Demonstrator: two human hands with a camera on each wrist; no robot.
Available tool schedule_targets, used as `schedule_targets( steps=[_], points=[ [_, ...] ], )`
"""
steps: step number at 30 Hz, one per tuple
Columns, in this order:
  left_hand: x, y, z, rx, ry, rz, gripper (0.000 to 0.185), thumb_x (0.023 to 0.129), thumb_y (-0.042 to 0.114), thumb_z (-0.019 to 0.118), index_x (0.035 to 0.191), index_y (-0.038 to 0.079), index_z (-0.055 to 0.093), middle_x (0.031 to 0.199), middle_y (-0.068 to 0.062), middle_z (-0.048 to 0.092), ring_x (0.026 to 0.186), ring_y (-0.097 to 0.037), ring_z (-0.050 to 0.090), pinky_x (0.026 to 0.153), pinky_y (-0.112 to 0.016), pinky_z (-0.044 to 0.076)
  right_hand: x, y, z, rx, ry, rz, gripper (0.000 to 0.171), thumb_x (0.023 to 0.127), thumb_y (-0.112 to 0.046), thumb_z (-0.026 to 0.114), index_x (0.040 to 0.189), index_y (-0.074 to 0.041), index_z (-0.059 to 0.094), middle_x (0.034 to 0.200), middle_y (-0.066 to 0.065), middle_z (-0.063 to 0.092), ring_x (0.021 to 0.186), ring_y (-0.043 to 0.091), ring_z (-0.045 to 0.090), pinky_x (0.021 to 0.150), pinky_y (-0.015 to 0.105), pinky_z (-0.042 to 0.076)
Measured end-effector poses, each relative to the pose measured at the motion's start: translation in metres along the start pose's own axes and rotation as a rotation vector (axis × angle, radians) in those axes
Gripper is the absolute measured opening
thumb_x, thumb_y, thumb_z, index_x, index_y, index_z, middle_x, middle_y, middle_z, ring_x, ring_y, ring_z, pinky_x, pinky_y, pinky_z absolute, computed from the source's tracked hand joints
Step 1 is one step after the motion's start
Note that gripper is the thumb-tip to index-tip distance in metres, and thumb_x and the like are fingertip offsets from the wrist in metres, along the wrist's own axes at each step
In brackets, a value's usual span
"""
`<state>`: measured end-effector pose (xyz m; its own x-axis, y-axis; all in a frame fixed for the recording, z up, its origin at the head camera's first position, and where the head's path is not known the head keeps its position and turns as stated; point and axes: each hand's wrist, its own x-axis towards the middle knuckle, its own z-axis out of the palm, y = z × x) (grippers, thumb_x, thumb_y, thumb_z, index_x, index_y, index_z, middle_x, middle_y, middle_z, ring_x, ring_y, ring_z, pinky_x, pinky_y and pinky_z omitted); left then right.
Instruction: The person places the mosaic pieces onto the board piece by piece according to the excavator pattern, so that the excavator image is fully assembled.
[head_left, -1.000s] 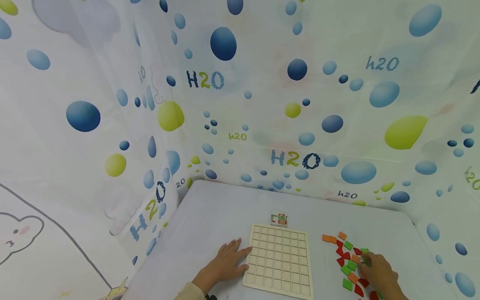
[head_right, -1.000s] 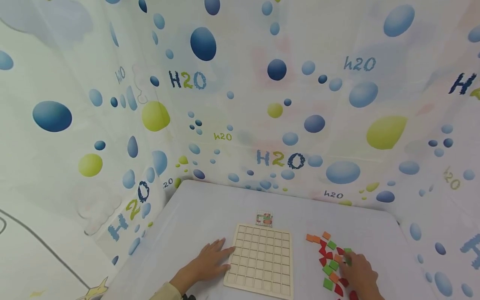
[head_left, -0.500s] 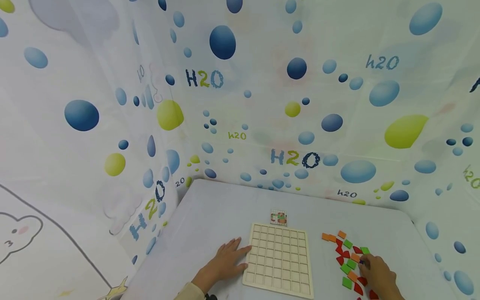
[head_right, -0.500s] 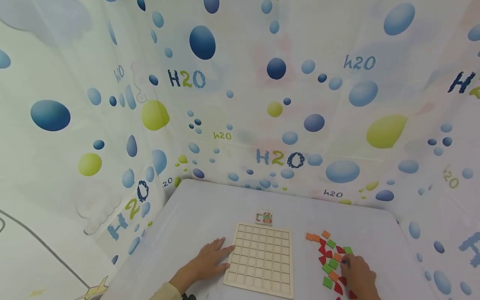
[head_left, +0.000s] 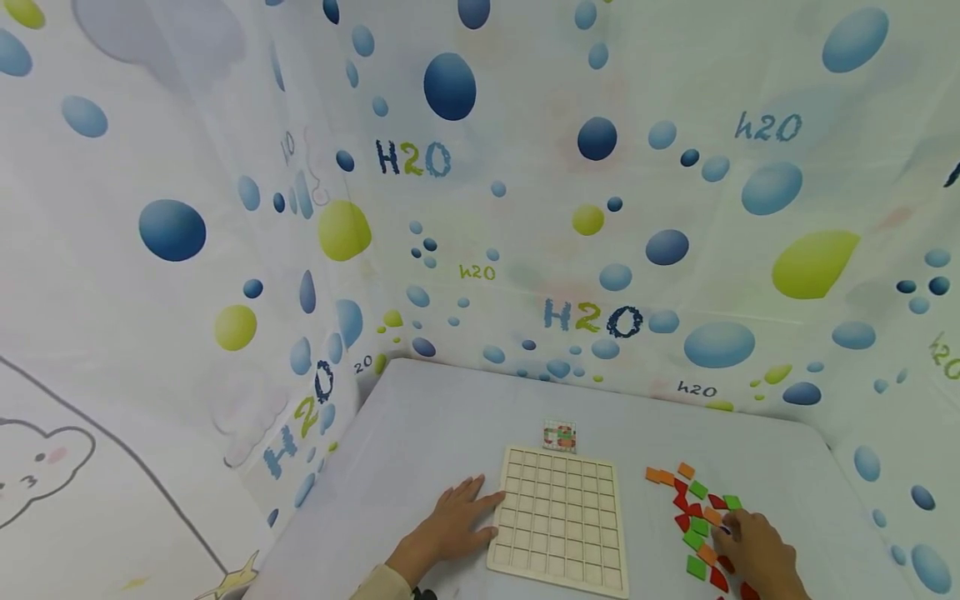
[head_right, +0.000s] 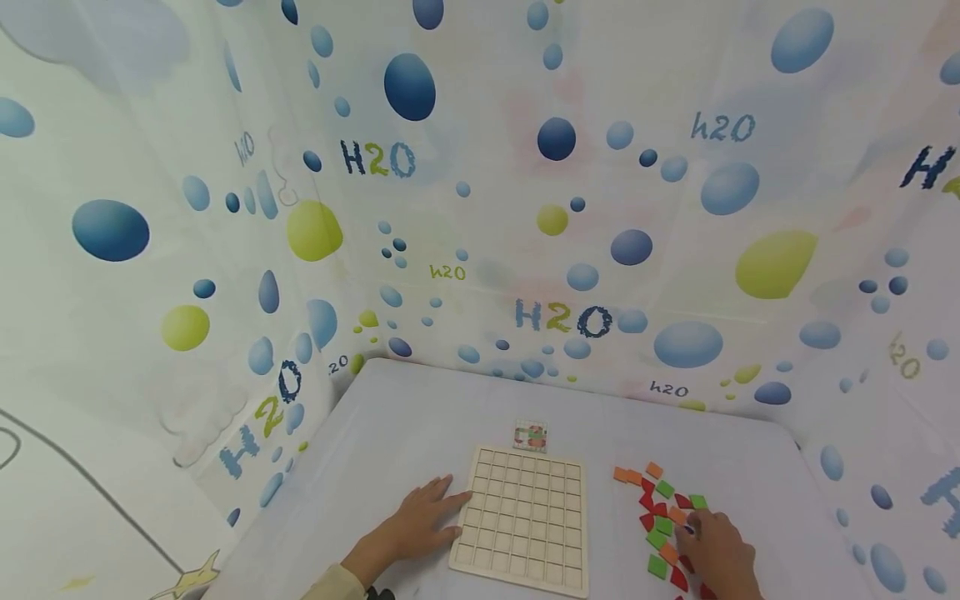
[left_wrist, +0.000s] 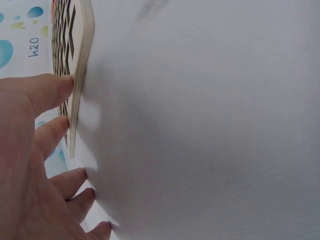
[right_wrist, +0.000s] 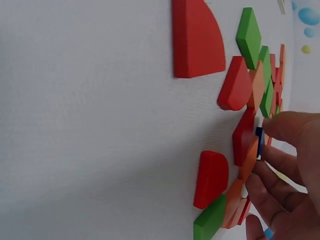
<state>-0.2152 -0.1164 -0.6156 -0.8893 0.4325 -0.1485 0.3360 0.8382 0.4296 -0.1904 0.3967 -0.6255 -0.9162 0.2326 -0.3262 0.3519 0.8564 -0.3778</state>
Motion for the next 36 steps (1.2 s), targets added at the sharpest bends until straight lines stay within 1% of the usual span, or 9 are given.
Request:
schedule_targets(
  steps=[4, 9, 12, 15, 18, 21, 24, 31, 36],
  points=[
    [0.000, 0.000, 0.000, 0.010, 0.003, -0.002, 0.060, 0.100, 0.052, 0.064, 0.156, 0.038, 0.051, 0.171, -0.013, 0.035, 0.158, -0.038, 0.032, 0.126, -0.066, 0.025, -0.001, -0.003, -0.002, 0.029, -0.019, -0.006, 0.045, 0.094, -0.027, 0.079, 0.119, 0.007, 0.065, 0.105, 0.021, 0.062, 0.091, 0.031, 0.057, 0.082, 0.063, 0.044],
    [0.000, 0.000, 0.001, 0.000, 0.002, 0.000, 0.059, 0.100, 0.051, 0.064, 0.157, 0.038, 0.051, 0.171, -0.014, 0.035, 0.158, -0.039, 0.031, 0.126, -0.066, 0.025, -0.006, -0.007, -0.003, 0.041, -0.011, -0.012, 0.036, 0.098, -0.027, 0.075, 0.109, 0.006, 0.064, 0.093, 0.013, 0.062, 0.084, 0.027, 0.057, 0.081, 0.057, 0.043],
    [0.000, 0.000, 0.000, -0.006, 0.002, 0.002, 0.059, 0.101, 0.051, 0.063, 0.157, 0.038, 0.051, 0.171, -0.014, 0.034, 0.158, -0.039, 0.031, 0.126, -0.066, 0.024, -0.007, -0.009, -0.003, 0.044, -0.004, 0.005, 0.037, 0.099, -0.027, 0.073, 0.108, 0.008, 0.062, 0.090, 0.012, 0.063, 0.081, 0.026, 0.057, 0.080, 0.056, 0.044],
    [0.000, 0.001, 0.001, 0.000, 0.005, 0.008, 0.059, 0.101, 0.052, 0.063, 0.157, 0.037, 0.051, 0.171, -0.014, 0.035, 0.157, -0.039, 0.032, 0.126, -0.066, 0.025, -0.006, -0.010, -0.002, 0.031, -0.005, 0.029, 0.045, 0.099, -0.027, 0.073, 0.115, 0.012, 0.060, 0.096, 0.017, 0.067, 0.084, 0.029, 0.058, 0.083, 0.059, 0.045],
    [0.001, 0.000, 0.001, -0.001, 0.006, 0.009, 0.059, 0.101, 0.052, 0.063, 0.157, 0.037, 0.051, 0.171, -0.014, 0.034, 0.158, -0.039, 0.031, 0.126, -0.066, 0.025, -0.005, -0.013, -0.001, 0.011, 0.002, 0.034, 0.045, 0.099, -0.023, 0.073, 0.121, 0.014, 0.060, 0.102, 0.021, 0.067, 0.090, 0.032, 0.059, 0.085, 0.063, 0.044],
    [0.002, -0.001, 0.003, -0.002, 0.009, 0.009, 0.059, 0.101, 0.052, 0.063, 0.157, 0.037, 0.051, 0.171, -0.014, 0.034, 0.158, -0.039, 0.031, 0.126, -0.066, 0.025, -0.007, -0.016, -0.001, 0.013, 0.026, 0.031, 0.037, 0.100, -0.017, 0.071, 0.119, 0.013, 0.061, 0.099, 0.020, 0.067, 0.090, 0.032, 0.058, 0.084, 0.063, 0.043],
    [0.001, -0.001, 0.004, -0.002, 0.010, 0.008, 0.060, 0.100, 0.052, 0.063, 0.157, 0.038, 0.051, 0.171, -0.014, 0.034, 0.158, -0.039, 0.031, 0.126, -0.066, 0.025, -0.011, -0.019, -0.001, 0.020, 0.033, 0.039, 0.036, 0.100, -0.019, 0.071, 0.117, 0.011, 0.060, 0.093, 0.014, 0.068, 0.088, 0.031, 0.058, 0.084, 0.063, 0.041],
    [0.001, 0.000, 0.001, 0.003, 0.006, 0.018, 0.059, 0.101, 0.051, 0.064, 0.157, 0.037, 0.051, 0.171, -0.014, 0.035, 0.157, -0.040, 0.032, 0.125, -0.066, 0.025, -0.016, -0.018, -0.004, 0.058, -0.003, 0.031, 0.037, 0.098, -0.019, 0.073, 0.117, 0.009, 0.060, 0.094, 0.014, 0.069, 0.090, 0.031, 0.059, 0.084, 0.062, 0.039],
    [0.001, 0.001, 0.000, 0.008, 0.005, 0.011, 0.059, 0.101, 0.051, 0.064, 0.157, 0.036, 0.051, 0.171, -0.014, 0.035, 0.158, -0.039, 0.032, 0.125, -0.066, 0.026, -0.016, -0.019, -0.006, 0.069, -0.033, 0.021, 0.033, 0.099, -0.019, 0.074, 0.110, 0.008, 0.061, 0.089, 0.011, 0.064, 0.085, 0.028, 0.058, 0.085, 0.062, 0.038]
  ],
)
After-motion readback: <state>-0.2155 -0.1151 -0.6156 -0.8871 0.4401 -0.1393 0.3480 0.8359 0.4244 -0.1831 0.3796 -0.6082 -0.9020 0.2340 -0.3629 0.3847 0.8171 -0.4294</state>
